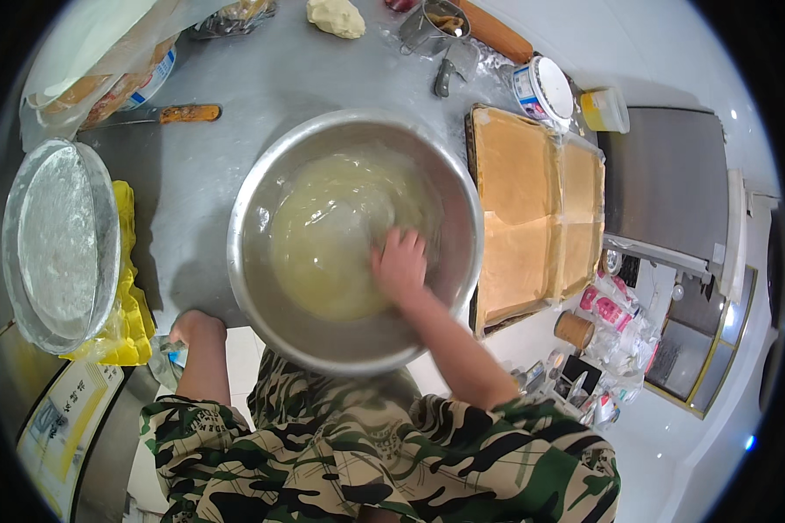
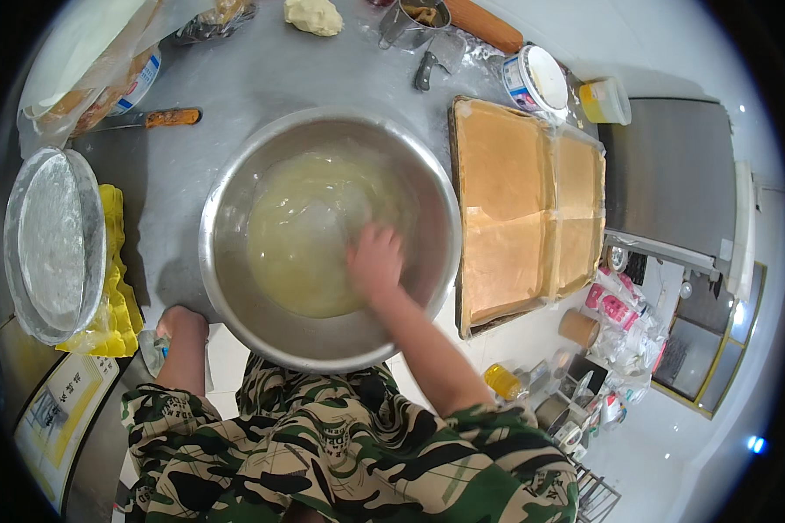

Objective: The person scoops flour from a large sack into a metal bowl, adds a liquid from a container, and then mixes the ingredients by hand in a large stainless steel bowl. The person then pours the mixture into a stand mixer and operates it.

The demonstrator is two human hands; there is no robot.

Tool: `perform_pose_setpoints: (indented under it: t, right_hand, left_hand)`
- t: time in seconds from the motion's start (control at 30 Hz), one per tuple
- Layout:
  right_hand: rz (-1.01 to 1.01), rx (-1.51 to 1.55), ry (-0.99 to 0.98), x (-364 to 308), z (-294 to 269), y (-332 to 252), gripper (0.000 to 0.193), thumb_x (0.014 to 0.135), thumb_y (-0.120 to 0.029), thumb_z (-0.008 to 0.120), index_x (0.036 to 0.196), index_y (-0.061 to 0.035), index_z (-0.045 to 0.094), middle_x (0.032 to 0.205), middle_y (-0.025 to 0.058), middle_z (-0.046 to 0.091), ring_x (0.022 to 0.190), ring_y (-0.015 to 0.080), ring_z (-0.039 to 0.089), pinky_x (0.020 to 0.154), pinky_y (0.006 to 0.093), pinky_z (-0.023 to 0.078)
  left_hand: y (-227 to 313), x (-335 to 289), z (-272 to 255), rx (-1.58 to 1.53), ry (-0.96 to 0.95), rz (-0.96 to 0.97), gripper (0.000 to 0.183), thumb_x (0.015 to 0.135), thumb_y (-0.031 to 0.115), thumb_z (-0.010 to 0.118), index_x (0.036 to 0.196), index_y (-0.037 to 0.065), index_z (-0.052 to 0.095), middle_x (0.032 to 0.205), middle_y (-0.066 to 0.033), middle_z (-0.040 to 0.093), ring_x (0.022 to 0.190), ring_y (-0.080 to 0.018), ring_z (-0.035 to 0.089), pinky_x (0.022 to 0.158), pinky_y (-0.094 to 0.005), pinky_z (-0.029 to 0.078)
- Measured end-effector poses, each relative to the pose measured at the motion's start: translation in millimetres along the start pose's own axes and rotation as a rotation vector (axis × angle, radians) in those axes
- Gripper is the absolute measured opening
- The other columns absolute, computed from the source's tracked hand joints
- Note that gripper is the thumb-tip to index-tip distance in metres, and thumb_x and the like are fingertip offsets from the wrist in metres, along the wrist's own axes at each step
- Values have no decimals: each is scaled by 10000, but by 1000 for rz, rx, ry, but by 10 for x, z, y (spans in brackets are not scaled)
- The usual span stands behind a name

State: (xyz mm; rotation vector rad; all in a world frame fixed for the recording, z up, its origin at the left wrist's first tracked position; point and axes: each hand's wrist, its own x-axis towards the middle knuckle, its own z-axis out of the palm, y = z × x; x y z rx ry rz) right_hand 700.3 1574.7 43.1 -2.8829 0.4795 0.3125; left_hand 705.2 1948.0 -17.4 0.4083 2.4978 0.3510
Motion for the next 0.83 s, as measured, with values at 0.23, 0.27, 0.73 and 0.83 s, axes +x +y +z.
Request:
perform_pose_setpoints:
  t: [0.23,0.27,0.73,0.83]
  right_hand:
    - [-481,11,-68,394,-49,-1250,368,785,-218,651,1139,-131,606,1231,204,484,1120,396,494,931,554,420]
    - [-404,-34,-80,625,-231,-1212,355,787,-228,653,1122,-121,605,1234,206,481,1117,400,493,929,551,424]
    - [-382,-22,-28,754,-241,-921,522,761,-218,677,1256,-129,538,1192,218,484,1143,410,473,918,540,462]
    - [-51,-64,-42,358,-166,-173,539,787,-256,673,1276,-88,520,1274,217,470,1176,410,462,956,564,435]
  left_hand:
    - [-24,143,163,-62,16,29,682,951,543,280,1242,22,611,1301,-83,622,1198,-229,558,1044,-331,393]
    - [-32,135,172,-57,15,37,678,951,540,282,1238,24,614,1297,-82,624,1196,-227,559,1042,-330,394]
    - [-10,258,152,-108,40,34,616,951,509,314,1192,49,644,1241,-62,654,1164,-197,572,1019,-306,399]
    - [-14,146,125,-102,35,29,608,951,505,318,1186,52,648,1234,-59,658,1160,-193,574,1016,-302,400]
